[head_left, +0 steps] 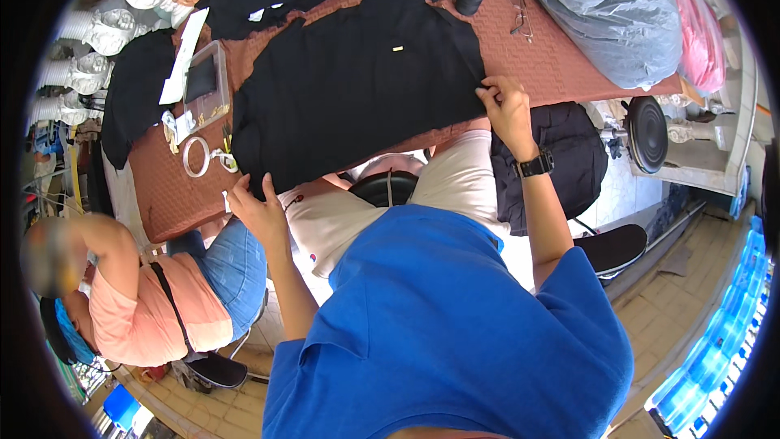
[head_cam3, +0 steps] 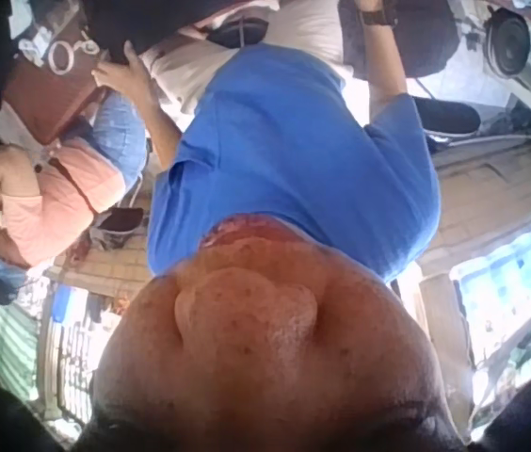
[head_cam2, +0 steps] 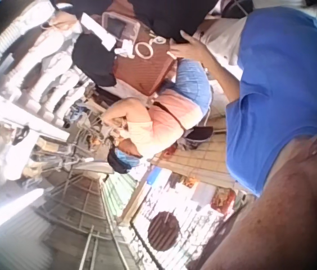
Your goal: The person trims threads from black fabric pieces using small shears and applies small white labels to the fabric sections by hand.
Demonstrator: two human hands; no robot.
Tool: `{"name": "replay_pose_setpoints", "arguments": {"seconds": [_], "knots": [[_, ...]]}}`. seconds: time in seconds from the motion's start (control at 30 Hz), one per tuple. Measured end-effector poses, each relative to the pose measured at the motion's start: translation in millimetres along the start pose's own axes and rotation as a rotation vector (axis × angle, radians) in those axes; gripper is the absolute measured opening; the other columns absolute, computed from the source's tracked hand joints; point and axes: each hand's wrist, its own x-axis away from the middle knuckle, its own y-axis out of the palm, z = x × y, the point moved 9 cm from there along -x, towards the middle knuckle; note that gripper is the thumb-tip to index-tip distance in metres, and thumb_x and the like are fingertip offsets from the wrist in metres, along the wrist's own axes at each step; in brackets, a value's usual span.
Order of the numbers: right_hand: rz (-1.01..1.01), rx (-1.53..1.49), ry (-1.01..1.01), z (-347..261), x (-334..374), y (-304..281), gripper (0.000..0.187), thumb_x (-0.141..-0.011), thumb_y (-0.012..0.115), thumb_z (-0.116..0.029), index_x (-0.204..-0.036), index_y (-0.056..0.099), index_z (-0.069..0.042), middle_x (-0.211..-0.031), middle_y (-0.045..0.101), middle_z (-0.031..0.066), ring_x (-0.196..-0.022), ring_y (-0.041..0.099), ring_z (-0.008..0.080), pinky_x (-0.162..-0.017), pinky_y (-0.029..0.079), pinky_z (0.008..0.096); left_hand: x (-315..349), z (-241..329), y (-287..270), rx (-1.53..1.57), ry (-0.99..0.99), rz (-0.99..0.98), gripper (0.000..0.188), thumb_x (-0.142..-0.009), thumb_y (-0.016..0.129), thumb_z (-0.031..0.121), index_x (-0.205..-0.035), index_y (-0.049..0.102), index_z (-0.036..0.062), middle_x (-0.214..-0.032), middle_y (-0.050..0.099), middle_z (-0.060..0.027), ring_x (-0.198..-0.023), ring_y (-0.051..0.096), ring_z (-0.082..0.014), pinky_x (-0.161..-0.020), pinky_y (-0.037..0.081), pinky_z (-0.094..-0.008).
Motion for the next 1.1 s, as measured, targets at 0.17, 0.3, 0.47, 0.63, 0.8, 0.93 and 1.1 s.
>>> {"name": "replay_pose_setpoints", "arguments": {"seconds": [0.17, 0.3, 0.47, 0.63, 0.8, 0.93, 1.1], "knots": [[0.099, -0.187, 0.042, -4, -8, -12, 0.011, -0.092, 0.074, -0.010, -0.099, 0.070, -0.002, -0.082, 0.068, 0.0129, -0.075, 0.066, 0.0283, -0.069, 0.053, 0.0382, -11, -15, 6, 0.129, 0.001, -0.089, 0.021, -0.094, 0.073, 0.014, -0.106, 0.065, -0.0009, -0.100, 0.060, -0.0130, -0.082, 0.060, -0.0261, -0.075, 0.050, -0.0384], [-0.017, -0.476, 0.216, -40, -21, -24, 0.014, -0.099, 0.066, -0.011, -0.110, 0.061, -0.004, -0.080, 0.067, 0.0149, -0.066, 0.068, 0.0309, -0.060, 0.052, 0.0375, -10, 42, -10, 0.351, -0.008, 0.162, 0.015, -0.099, 0.069, 0.014, -0.108, 0.067, 0.0021, -0.103, 0.062, -0.0061, -0.088, 0.061, -0.0164, -0.076, 0.051, -0.0312], [-0.140, -0.245, -0.631, -234, -13, -18, 0.017, -0.093, 0.065, -0.012, -0.106, 0.056, -0.007, -0.083, 0.066, 0.0130, -0.065, 0.070, 0.0285, -0.050, 0.052, 0.0382, 42, 138, 113, 1.116, -0.564, -0.822, 0.038, -0.108, 0.053, 0.029, -0.137, 0.058, 0.0045, -0.116, 0.067, -0.0106, -0.089, 0.067, -0.0151, -0.080, 0.057, -0.0333], [-0.396, -0.353, -0.950, -353, 74, 4, 0.024, -0.081, 0.064, -0.006, -0.105, 0.058, -0.005, -0.102, 0.064, 0.0113, -0.053, 0.063, 0.0175, -0.045, 0.049, 0.0318, 5, 117, 124, 1.540, -0.753, -0.806, 0.048, -0.108, 0.051, 0.036, -0.140, 0.054, 0.0019, -0.124, 0.064, -0.0134, -0.099, 0.065, -0.0201, -0.088, 0.055, -0.0365], [-0.339, -0.531, -0.823, -363, 73, 16, 0.016, -0.084, 0.062, -0.006, -0.099, 0.057, -0.004, -0.127, 0.062, 0.0170, -0.050, 0.062, 0.0180, -0.044, 0.049, 0.0293, -13, 95, 104, 1.692, -0.731, -0.873, 0.058, -0.107, 0.049, 0.043, -0.144, 0.050, -0.0007, -0.132, 0.061, -0.0163, -0.110, 0.063, -0.0252, -0.095, 0.053, -0.0396], [-0.273, -0.449, -0.607, -323, 54, 33, 0.014, -0.090, 0.059, -0.006, -0.103, 0.055, -0.004, -0.121, 0.066, 0.0171, -0.062, 0.068, 0.0300, -0.048, 0.052, 0.0372, -6, 71, 125, 1.492, -0.777, -0.857, 0.066, -0.107, 0.047, 0.049, -0.147, 0.046, -0.0028, -0.139, 0.058, -0.0186, -0.118, 0.062, -0.0292, -0.102, 0.052, -0.0421], [-0.654, -0.506, -0.514, -281, 67, 73, 0.012, -0.098, 0.060, -0.014, -0.105, 0.059, -0.004, -0.092, 0.065, 0.0145, -0.078, 0.068, 0.0363, -0.063, 0.053, 0.0445, 11, 70, 121, 1.724, -0.761, -0.856, 0.076, -0.106, 0.045, 0.056, -0.151, 0.042, -0.0054, -0.147, 0.055, -0.0214, -0.129, 0.060, -0.0342, -0.109, 0.050, -0.0453]]}}
